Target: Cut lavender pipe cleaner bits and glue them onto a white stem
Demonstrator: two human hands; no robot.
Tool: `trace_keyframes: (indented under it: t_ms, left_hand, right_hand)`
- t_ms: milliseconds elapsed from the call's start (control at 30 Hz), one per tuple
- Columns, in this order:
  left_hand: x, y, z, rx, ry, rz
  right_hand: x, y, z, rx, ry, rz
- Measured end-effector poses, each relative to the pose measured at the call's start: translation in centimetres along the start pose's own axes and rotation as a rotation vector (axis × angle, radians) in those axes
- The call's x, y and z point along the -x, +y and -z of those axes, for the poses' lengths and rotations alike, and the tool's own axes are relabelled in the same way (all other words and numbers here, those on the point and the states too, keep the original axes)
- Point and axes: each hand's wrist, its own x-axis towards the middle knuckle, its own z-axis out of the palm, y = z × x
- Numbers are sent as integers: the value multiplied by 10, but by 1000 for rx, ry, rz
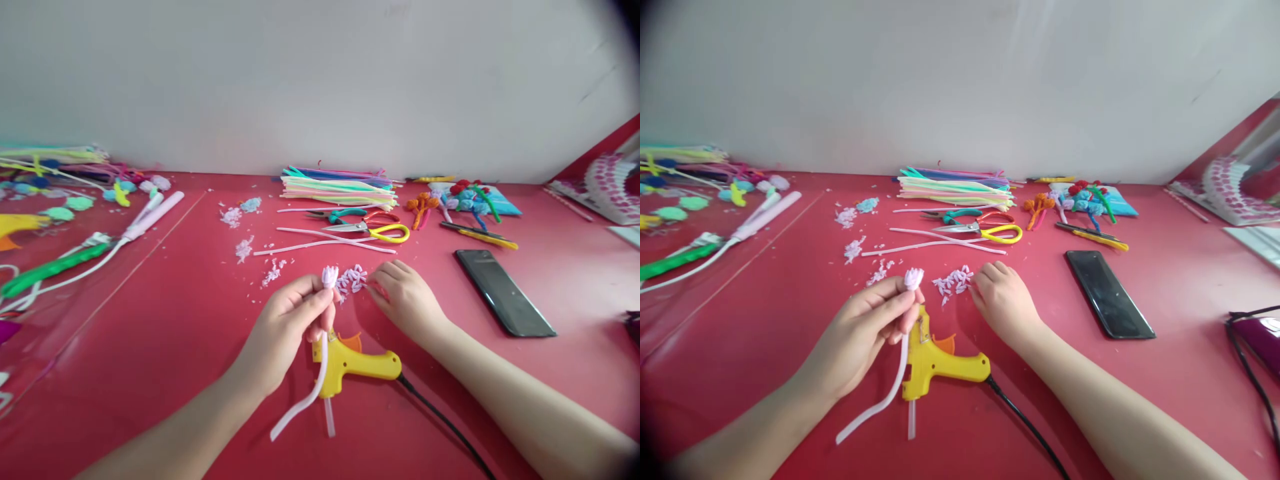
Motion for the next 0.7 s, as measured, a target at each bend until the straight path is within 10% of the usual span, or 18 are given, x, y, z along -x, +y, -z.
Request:
trace_keyframes:
  t_ms: [367, 700]
  left_hand:
    - [1, -4, -2, -38, -26, 15]
    - [3, -2, -4, -16, -74, 49]
  right_hand:
    - [5, -5, 1, -52, 14, -44]
    - [14, -25, 29, -613, 108, -187]
